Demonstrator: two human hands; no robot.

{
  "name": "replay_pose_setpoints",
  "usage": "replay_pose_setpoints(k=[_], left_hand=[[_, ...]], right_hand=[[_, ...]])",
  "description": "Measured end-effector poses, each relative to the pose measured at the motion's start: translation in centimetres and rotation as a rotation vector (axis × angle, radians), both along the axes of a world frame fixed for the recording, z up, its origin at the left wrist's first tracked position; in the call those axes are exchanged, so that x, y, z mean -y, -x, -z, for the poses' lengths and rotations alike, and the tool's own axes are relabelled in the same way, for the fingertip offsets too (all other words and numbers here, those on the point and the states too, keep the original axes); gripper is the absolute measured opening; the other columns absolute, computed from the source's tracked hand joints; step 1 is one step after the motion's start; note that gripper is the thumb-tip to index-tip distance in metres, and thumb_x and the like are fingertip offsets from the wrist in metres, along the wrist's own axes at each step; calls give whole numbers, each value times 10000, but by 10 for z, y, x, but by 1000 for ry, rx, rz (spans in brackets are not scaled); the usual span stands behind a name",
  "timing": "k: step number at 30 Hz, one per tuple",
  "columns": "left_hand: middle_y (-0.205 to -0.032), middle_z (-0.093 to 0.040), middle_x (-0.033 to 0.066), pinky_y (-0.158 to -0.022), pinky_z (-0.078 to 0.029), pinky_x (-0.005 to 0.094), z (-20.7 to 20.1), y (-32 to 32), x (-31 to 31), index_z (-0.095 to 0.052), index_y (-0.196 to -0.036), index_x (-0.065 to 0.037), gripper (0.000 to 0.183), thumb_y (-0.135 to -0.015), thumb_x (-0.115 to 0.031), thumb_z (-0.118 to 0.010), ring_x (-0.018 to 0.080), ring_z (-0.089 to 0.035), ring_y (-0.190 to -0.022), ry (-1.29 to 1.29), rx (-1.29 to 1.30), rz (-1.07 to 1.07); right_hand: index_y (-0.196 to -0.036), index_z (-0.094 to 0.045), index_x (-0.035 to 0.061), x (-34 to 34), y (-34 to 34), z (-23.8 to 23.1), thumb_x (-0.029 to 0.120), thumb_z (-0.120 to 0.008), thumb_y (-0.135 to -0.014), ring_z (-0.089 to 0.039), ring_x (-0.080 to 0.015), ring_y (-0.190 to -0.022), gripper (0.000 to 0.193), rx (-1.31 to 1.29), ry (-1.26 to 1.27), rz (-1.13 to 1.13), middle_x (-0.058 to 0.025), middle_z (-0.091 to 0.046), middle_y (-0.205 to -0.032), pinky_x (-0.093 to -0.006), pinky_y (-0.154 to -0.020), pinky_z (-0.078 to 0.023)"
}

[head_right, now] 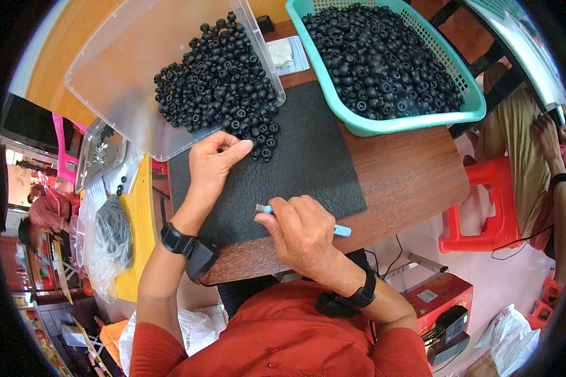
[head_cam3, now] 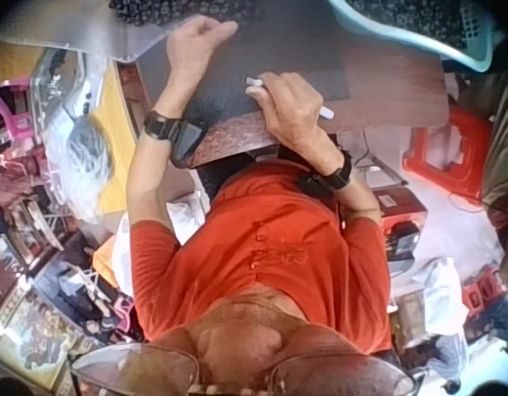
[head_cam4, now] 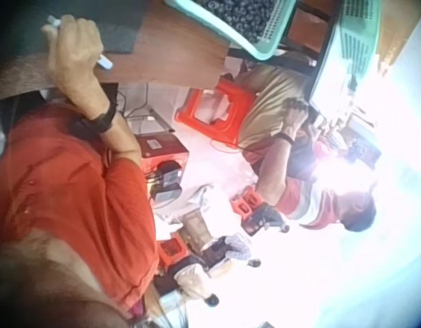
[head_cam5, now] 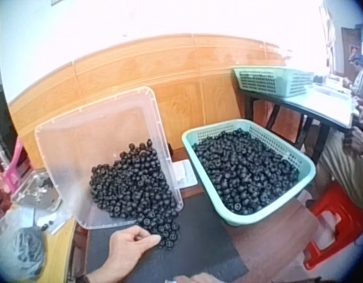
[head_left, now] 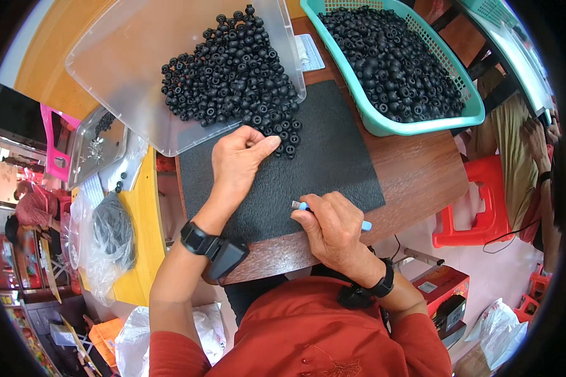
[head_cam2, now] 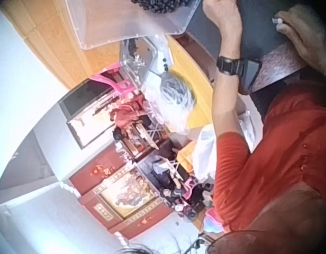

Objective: Sorting small black plastic shoe components from a container into a basket.

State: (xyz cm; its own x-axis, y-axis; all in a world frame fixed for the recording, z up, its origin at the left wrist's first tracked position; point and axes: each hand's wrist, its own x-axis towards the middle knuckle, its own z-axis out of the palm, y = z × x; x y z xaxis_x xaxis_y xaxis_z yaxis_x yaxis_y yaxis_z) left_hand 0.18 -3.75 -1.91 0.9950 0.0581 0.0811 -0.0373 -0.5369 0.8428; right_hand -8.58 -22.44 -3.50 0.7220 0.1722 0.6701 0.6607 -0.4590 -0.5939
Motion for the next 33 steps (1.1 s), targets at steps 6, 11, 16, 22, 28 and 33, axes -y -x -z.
replay_pose_setpoints(k=[6, 11, 16, 22, 28, 33], left_hand=[[-740, -671, 126, -671, -492, 423, -4, -2, 22, -656, -961, -45, 233, -837, -238, -703, 305, -658, -698, -322, 84, -1], [-672, -611, 64, -625, -465, 310, 0, -5, 10, -681, -1041, -56, 219, -838, -139, -688, 159, -593, -628, -313, 224, 56], [-757, -618, 89, -639, -477, 330, -4, -12, 2, -677, -1052, -48, 256, -805, -111, -698, 199, -614, -682, -450, 280, 271], [-729, -621, 92, -627, -479, 329, -2, -15, -3, -665, -953, -17, 195, -792, -112, -719, 214, -613, -662, -417, 259, 306], [-692, -634, 102, -610, -482, 338, -15, 6, 4, -663, -917, -11, 215, -786, -163, -744, 223, -625, -629, -221, 32, 87], [-828, -681, 141, -674, -512, 423, 3, 14, 17, -662, -899, -28, 233, -793, -217, -751, 318, -672, -781, -533, 146, 150]], right_hand=[[-932, -625, -13, -1, 0, 3, 165, -721, -850, -544, -249, -593, 218, -18, 14, -7, -97, -549, -701, -360, -526, -429], [-931, -624, -14, 1, 1, 2, 167, -722, -849, -548, -250, -598, 222, -16, 4, 3, -97, -549, -702, -364, -531, -434], [-929, -624, -17, -1, 3, 2, 158, -725, -846, -550, -251, -600, 218, -15, 5, -1, -100, -549, -703, -363, -537, -439], [-926, -623, -23, -2, 4, 0, 134, -733, -832, -552, -260, -605, 214, -19, 7, -20, -108, -552, -708, -369, -541, -442], [-919, -620, -23, 0, 4, 4, 141, -731, -834, -549, -259, -605, 215, -17, 22, -8, -106, -545, -705, -371, -541, -440], [-918, -621, -18, -1, 5, 4, 151, -729, -839, -547, -257, -604, 215, -11, 27, -4, -100, -546, -706, -369, -538, -440]])
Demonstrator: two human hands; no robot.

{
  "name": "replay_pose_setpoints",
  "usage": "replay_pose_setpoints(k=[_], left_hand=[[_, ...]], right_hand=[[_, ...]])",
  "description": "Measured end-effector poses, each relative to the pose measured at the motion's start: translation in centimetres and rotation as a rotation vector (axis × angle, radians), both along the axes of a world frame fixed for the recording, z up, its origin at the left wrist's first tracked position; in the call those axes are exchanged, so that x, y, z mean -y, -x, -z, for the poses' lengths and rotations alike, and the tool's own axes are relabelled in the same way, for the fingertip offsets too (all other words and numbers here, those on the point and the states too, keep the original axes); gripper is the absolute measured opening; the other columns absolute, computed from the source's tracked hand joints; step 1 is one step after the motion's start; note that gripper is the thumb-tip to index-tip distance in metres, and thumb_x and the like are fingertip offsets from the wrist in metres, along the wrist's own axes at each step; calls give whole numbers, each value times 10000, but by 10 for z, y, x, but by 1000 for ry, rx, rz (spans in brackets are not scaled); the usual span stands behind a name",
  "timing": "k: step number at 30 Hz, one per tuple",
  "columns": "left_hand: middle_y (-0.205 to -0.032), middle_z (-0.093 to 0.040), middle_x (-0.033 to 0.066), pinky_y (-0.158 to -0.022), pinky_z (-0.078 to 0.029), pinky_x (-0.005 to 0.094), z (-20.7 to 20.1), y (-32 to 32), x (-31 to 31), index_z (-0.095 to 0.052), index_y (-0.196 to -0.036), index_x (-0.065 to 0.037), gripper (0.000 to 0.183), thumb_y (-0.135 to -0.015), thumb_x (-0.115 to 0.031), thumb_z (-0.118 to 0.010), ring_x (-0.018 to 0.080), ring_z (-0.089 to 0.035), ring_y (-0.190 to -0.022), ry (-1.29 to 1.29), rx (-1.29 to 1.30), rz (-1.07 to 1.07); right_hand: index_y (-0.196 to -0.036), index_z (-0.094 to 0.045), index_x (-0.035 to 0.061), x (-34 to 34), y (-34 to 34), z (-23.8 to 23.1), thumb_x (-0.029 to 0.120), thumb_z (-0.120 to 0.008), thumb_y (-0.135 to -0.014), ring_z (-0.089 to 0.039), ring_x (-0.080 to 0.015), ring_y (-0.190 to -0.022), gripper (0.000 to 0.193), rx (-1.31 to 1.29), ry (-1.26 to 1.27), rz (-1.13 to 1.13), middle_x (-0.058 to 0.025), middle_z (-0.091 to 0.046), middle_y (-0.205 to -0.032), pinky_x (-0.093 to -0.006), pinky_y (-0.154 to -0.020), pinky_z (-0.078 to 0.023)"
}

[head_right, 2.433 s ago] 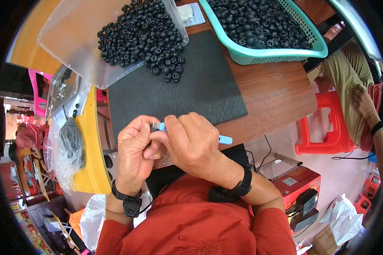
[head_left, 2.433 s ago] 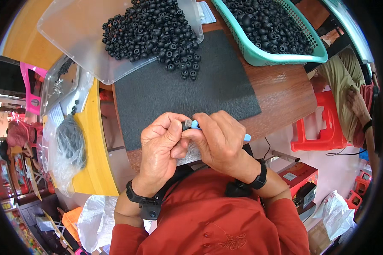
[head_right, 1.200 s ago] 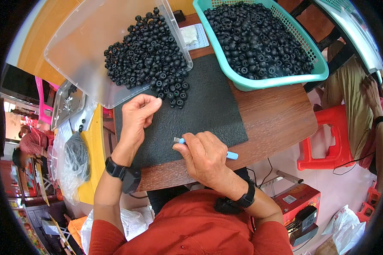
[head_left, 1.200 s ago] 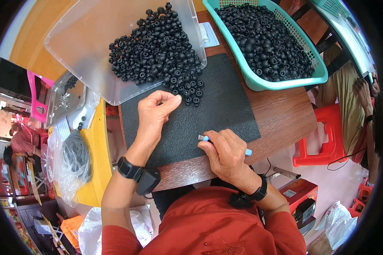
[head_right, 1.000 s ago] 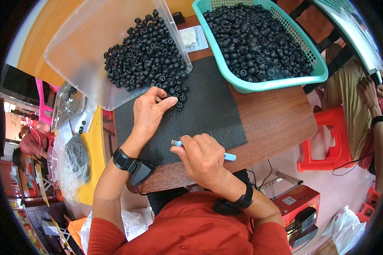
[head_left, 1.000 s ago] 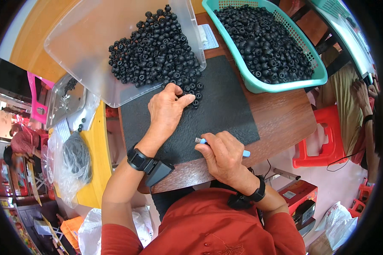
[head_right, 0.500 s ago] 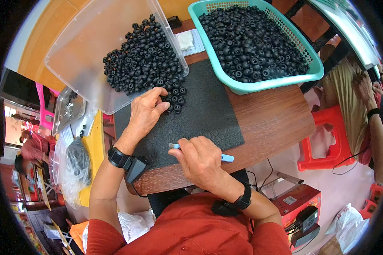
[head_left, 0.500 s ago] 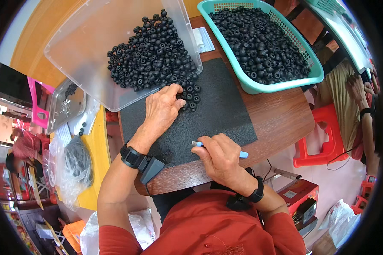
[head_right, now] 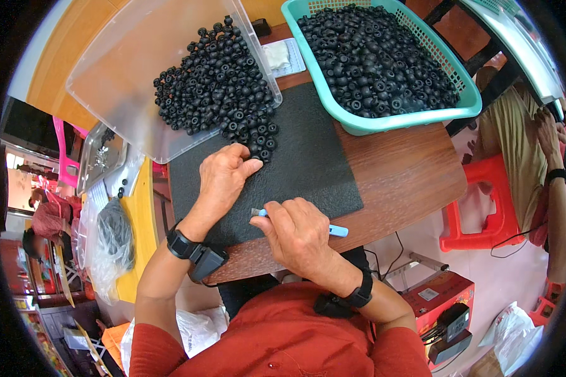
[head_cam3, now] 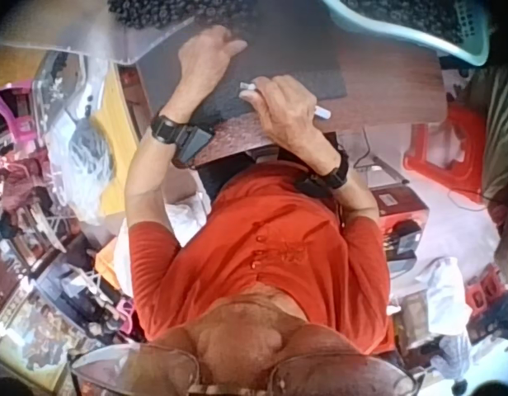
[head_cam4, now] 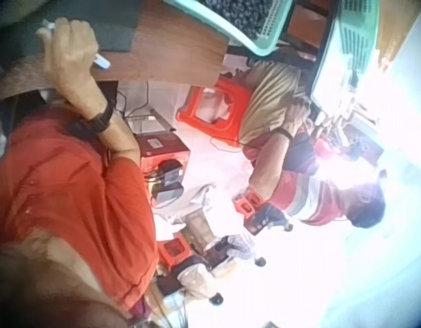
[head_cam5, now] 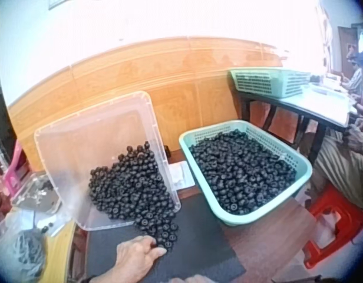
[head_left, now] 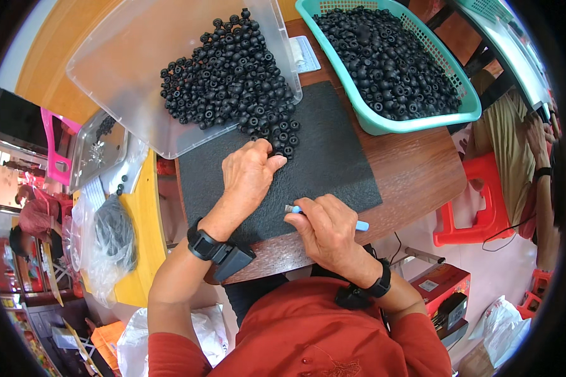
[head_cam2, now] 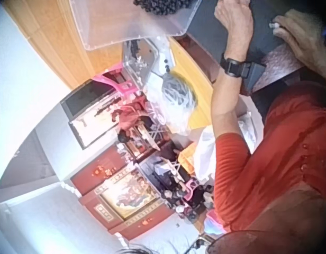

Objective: Sorting small black plastic shoe components from a container into a basket.

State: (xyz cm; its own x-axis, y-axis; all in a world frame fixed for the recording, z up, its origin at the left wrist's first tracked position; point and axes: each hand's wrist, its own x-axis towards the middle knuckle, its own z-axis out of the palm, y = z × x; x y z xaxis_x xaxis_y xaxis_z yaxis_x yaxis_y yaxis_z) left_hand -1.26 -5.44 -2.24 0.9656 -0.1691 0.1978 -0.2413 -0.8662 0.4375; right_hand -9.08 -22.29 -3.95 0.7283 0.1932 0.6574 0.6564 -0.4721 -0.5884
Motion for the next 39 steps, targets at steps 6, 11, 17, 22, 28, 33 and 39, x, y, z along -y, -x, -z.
replay_pose_setpoints(k=[6, 11, 17, 22, 28, 33, 39], left_hand=[[-801, -661, 57, -639, -485, 309, -5, 13, 8, -686, -935, -21, 182, -775, -84, -746, 175, -623, -697, 202, 16, 71], [-844, -677, 21, -548, -414, 209, -28, 44, -9, -680, -975, -26, 199, -785, -40, -738, 67, -565, -685, 796, -300, 73], [-849, -649, -10, -607, -423, 170, -41, 84, -16, -694, -1013, -13, 304, -761, -113, -831, 41, -548, -724, 1340, -588, 12], [-852, -650, -6, -638, -432, 176, -44, 98, -12, -681, -1042, -5, 313, -783, -116, -818, 42, -547, -731, 1424, -568, 22], [-896, -661, 13, -674, -444, 180, -44, 106, -16, -667, -1066, 1, 316, -800, -100, -805, 44, -556, -765, 1458, -581, 50], [-922, -666, 24, -751, -475, 202, -43, 110, -14, -662, -1067, 7, 312, -801, -81, -801, 63, -582, -803, 1470, -535, 83], [-926, -670, 31, -742, -478, 200, -44, 111, -14, -657, -1057, 15, 312, -800, -86, -802, 66, -592, -806, 1485, -556, 63]], right_hand=[[-916, -621, -8, 6, -1, -5, 141, -726, -843, -549, -267, -602, 197, -5, -21, 38, -106, -549, -706, -367, -527, -435], [-923, -621, 2, 15, -5, -10, 136, -724, -850, -544, -280, -592, 183, -39, -82, 55, -108, -554, -704, -368, -525, -427], [-946, -621, -1, 10, -1, -26, 161, -753, -828, -554, -271, -597, 240, -71, -163, -47, -99, -566, -709, -367, -525, -427], [-961, -619, -9, 0, 6, -32, 189, -762, -814, -550, -268, -599, 285, -19, -166, -127, -96, -557, -711, -366, -527, -431], [-958, -615, -22, -3, 11, -33, 187, -755, -816, -548, -267, -600, 289, 4, -131, -122, -99, -548, -706, -364, -530, -435], [-964, -614, -29, -4, 14, -34, 184, -753, -817, -548, -268, -603, 294, 18, -121, -119, -102, -547, -708, -366, -534, -437], [-969, -613, -32, -3, 15, -33, 174, -750, -819, -537, -267, -594, 289, 32, -103, -115, -99, -533, -698, -362, -530, -434]])
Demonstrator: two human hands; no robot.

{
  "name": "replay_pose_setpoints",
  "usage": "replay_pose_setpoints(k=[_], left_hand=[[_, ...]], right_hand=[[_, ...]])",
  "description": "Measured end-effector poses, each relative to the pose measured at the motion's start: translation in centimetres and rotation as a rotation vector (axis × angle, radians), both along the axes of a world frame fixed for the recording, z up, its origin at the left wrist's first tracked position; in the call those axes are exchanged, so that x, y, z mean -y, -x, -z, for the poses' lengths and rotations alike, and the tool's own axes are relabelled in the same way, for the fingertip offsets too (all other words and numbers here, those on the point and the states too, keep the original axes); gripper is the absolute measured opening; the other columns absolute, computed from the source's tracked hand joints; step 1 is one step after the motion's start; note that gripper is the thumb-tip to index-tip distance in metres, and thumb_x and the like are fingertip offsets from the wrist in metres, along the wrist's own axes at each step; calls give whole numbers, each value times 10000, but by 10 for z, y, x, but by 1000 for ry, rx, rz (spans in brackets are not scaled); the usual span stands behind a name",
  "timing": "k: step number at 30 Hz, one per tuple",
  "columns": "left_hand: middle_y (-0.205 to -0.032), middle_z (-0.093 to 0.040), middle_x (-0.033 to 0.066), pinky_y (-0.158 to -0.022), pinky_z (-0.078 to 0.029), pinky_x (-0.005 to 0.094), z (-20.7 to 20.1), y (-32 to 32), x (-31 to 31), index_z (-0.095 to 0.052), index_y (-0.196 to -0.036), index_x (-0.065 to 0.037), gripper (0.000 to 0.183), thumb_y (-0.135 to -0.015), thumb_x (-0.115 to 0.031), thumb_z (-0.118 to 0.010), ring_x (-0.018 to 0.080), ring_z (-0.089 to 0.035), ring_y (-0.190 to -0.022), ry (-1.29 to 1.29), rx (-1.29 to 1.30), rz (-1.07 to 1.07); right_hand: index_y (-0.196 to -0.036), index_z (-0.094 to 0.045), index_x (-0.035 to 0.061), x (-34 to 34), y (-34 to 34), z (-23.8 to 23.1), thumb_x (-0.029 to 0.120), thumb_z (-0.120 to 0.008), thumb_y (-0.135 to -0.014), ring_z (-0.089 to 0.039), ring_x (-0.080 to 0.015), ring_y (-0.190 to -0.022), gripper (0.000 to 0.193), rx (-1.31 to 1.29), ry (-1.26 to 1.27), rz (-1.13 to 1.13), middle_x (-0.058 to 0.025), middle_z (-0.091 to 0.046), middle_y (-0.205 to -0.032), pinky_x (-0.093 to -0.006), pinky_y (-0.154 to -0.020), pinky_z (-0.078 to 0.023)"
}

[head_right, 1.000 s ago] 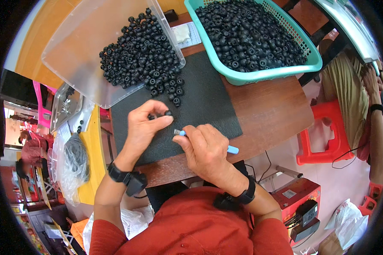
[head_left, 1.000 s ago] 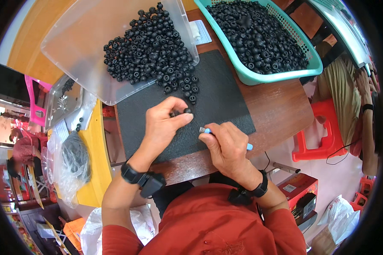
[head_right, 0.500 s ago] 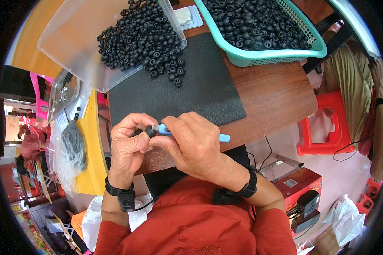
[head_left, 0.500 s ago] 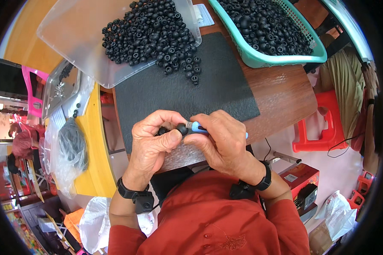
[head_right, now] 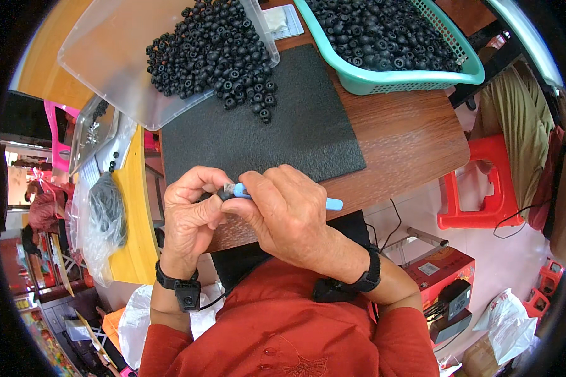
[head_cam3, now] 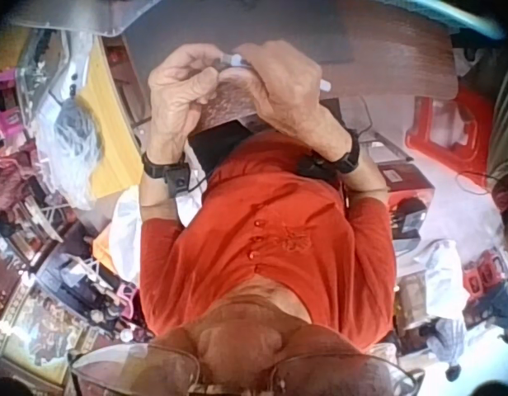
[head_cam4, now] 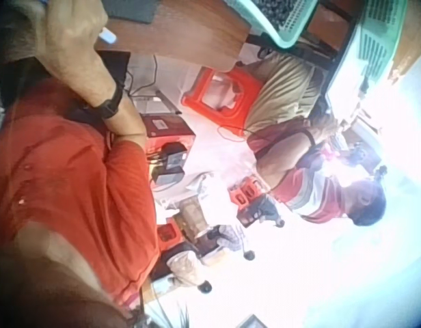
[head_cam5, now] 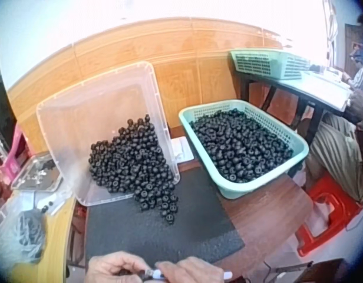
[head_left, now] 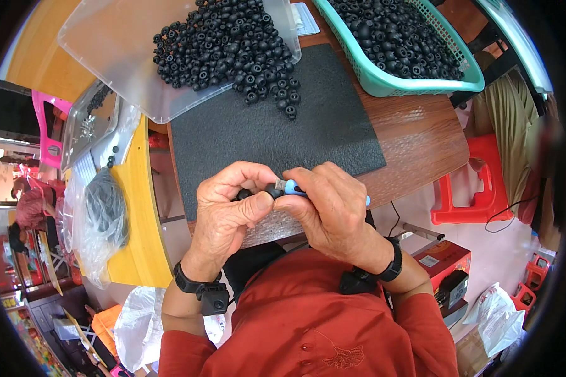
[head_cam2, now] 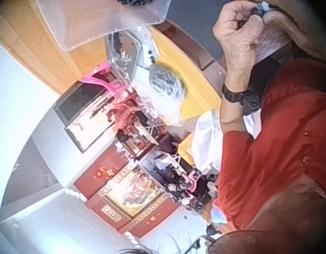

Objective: Sorting small black plastic shoe components from a container into a basket.

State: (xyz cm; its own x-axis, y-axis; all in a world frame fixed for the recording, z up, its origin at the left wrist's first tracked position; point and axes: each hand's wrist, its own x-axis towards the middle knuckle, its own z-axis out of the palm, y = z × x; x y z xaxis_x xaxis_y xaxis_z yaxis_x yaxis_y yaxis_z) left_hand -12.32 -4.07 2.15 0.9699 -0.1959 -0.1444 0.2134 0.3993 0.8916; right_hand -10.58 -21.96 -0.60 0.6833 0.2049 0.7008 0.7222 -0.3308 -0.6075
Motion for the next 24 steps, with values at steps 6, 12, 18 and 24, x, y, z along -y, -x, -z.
replay_pose_setpoints(k=[6, 12, 18, 24], left_hand=[[-878, -675, 43, -601, -427, 165, 2, -1, -2, -660, -1046, 27, 310, -798, -95, -800, 49, -566, -709, 23, -77, 26], [-837, -671, 53, -554, -402, 167, 2, 1, 3, -666, -1019, 48, 287, -797, -84, -793, 52, -537, -654, 5, -94, -24], [-842, -665, 65, -566, -410, 177, 8, 9, 6, -663, -1025, 49, 287, -802, -79, -789, 69, -526, -640, 188, -177, -41], [-853, -657, 43, -585, -423, 193, 11, 9, 8, -673, -1035, 16, 293, -788, -72, -802, 64, -529, -668, 69, -30, -119]], right_hand=[[-928, -613, -17, 1, 1, -1, 164, -747, -819, -534, -248, -582, 250, 18, 48, 18, -89, -508, -679, -353, -507, -424], [-883, -607, 0, 1, 1, 3, 157, -738, -825, -525, -246, -551, 213, 29, 94, 3, -86, -488, -648, -359, -481, -415], [-887, -603, -1, -1, 4, 10, 167, -733, -835, -527, -251, -543, 219, -3, 39, -46, -88, -508, -648, -369, -476, -408], [-923, -609, -10, -1, 2, 13, 191, -764, -805, -532, -249, -564, 280, -24, -35, -10, -89, -536, -686, -358, -498, -415]])
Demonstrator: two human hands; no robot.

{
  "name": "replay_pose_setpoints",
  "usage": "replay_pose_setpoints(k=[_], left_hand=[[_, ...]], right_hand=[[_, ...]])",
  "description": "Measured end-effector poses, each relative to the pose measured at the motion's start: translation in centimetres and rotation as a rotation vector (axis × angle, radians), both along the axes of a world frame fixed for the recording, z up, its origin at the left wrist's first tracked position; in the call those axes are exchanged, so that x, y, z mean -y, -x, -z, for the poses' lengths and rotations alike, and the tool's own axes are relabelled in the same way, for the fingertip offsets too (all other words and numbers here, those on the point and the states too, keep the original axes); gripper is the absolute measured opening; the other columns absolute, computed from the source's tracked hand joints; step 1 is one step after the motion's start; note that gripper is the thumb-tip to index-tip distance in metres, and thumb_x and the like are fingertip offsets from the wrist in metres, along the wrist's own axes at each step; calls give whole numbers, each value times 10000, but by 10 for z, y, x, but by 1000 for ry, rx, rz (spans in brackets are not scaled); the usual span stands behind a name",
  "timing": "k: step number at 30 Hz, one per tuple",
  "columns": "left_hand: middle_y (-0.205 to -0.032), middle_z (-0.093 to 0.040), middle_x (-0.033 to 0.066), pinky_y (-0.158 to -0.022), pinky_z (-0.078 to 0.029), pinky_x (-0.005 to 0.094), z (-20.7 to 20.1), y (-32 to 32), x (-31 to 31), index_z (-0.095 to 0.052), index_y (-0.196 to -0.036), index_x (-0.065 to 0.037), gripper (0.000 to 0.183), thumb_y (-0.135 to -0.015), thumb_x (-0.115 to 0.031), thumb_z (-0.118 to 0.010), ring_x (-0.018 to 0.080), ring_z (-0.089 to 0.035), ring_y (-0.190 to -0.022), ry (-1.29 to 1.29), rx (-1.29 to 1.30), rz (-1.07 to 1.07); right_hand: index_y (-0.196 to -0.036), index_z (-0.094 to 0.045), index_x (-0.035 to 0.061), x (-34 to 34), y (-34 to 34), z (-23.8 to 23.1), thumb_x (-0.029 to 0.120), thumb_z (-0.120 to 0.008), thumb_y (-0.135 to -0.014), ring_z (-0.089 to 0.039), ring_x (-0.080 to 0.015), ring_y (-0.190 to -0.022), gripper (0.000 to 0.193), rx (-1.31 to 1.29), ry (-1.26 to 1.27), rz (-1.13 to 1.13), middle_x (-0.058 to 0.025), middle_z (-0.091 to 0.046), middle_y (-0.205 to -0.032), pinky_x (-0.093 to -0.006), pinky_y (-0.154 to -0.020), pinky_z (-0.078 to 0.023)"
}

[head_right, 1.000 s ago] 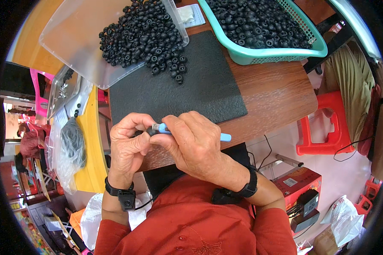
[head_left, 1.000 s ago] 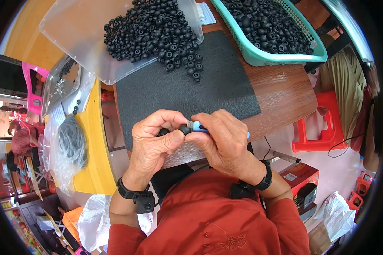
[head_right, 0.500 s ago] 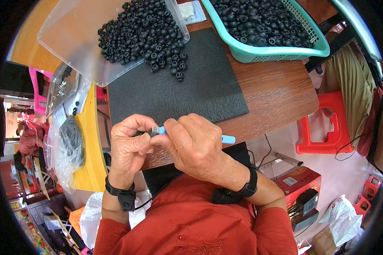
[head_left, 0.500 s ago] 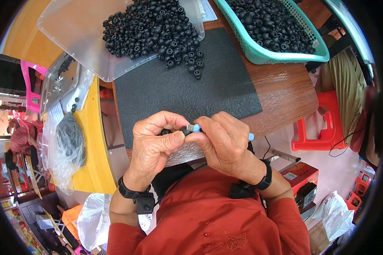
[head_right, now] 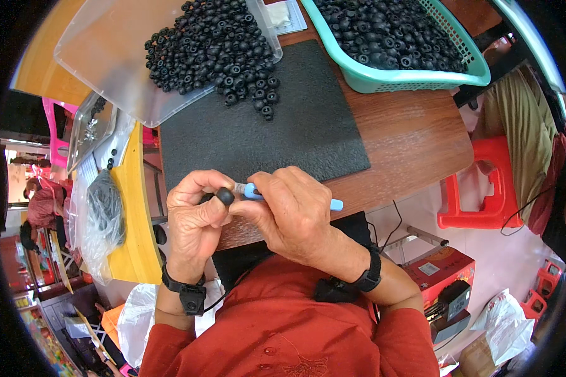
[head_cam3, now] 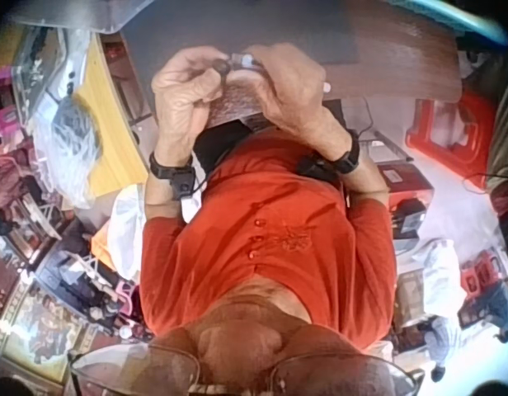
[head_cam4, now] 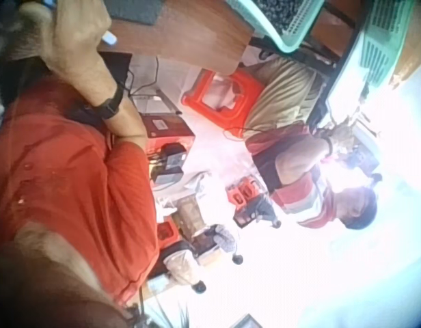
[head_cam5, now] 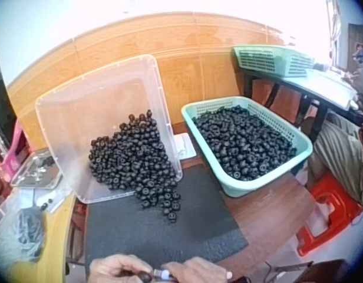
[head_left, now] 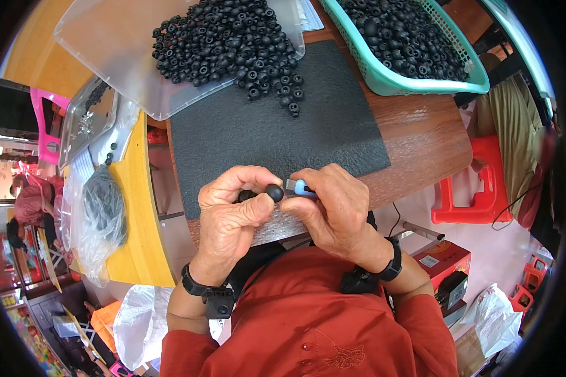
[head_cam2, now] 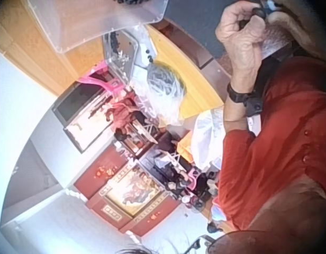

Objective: Sorting small black plastic shoe components from a container into a basket.

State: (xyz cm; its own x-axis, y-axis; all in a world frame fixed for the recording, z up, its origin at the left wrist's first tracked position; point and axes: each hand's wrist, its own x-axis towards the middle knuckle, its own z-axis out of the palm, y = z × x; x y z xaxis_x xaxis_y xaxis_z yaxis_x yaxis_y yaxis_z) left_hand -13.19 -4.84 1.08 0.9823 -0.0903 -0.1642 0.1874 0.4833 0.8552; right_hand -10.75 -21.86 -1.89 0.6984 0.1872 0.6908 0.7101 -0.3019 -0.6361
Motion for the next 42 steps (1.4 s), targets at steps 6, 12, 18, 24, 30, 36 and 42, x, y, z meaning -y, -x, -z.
replay_pose_setpoints(k=[6, 12, 18, 24, 30, 36, 42], left_hand=[[-851, -652, 28, -602, -423, 198, 1, -6, 1, -677, -1026, 12, 296, -775, -67, -810, 60, -533, -689, -43, -9, -13], [-817, -640, 79, -512, -388, 215, 0, -6, 7, -648, -1030, 41, 192, -839, 34, -661, 79, -493, -578, -121, -68, -14], [-798, -631, 161, -435, -348, 268, -2, -22, -6, -598, -964, 27, 137, -862, -59, -568, 153, -463, -483, 45, -298, 3], [-788, -612, 138, -447, -344, 254, -34, -64, 15, -602, -989, 33, 167, -857, -60, -556, 137, -471, -516, -31, -285, 130], [-805, -633, 106, -458, -345, 243, -64, -136, 82, -608, -901, -11, 147, -905, -156, -584, 122, -499, -560, -172, -191, 398], [-1143, -512, 244, -623, -508, 304, -118, -247, 177, -495, -1178, 40, 603, -929, -498, -609, 251, -587, -858, -239, 93, 303], [-1435, -284, 326, -831, -522, 461, -122, -269, 175, -367, -1391, 86, 834, -915, -557, -599, 397, -423, -1240, -428, 289, 185]], right_hand=[[-945, -613, -11, 0, -6, -4, 190, -768, -800, -531, -254, -579, 292, -6, 22, -3, -89, -529, -693, -358, -510, -419], [-989, -631, 4, 4, -2, -1, 151, -766, -791, -561, -280, -611, 281, 27, 70, 51, -109, -594, -755, -391, -514, -435], [-911, -623, 10, 9, 2, 7, 186, -761, -807, -528, -266, -575, 247, 46, 59, 148, -86, -510, -679, -371, -513, -417], [-901, -627, 4, 32, 0, 18, 167, -774, -790, -529, -253, -592, 246, 82, 141, 240, -82, -516, -681, -356, -520, -421], [-847, -603, 28, 37, -8, 29, 188, -758, -803, -511, -236, -596, 227, 92, 231, 269, -74, -490, -664, -344, -532, -412], [-799, -585, 47, 36, -7, 29, 211, -737, -824, -507, -221, -607, 225, 137, 245, 278, -65, -474, -651, -334, -543, -411], [-799, -588, 47, 35, -5, 25, 215, -743, -817, -501, -217, -601, 229, 131, 245, 267, -63, -475, -651, -328, -542, -414]])
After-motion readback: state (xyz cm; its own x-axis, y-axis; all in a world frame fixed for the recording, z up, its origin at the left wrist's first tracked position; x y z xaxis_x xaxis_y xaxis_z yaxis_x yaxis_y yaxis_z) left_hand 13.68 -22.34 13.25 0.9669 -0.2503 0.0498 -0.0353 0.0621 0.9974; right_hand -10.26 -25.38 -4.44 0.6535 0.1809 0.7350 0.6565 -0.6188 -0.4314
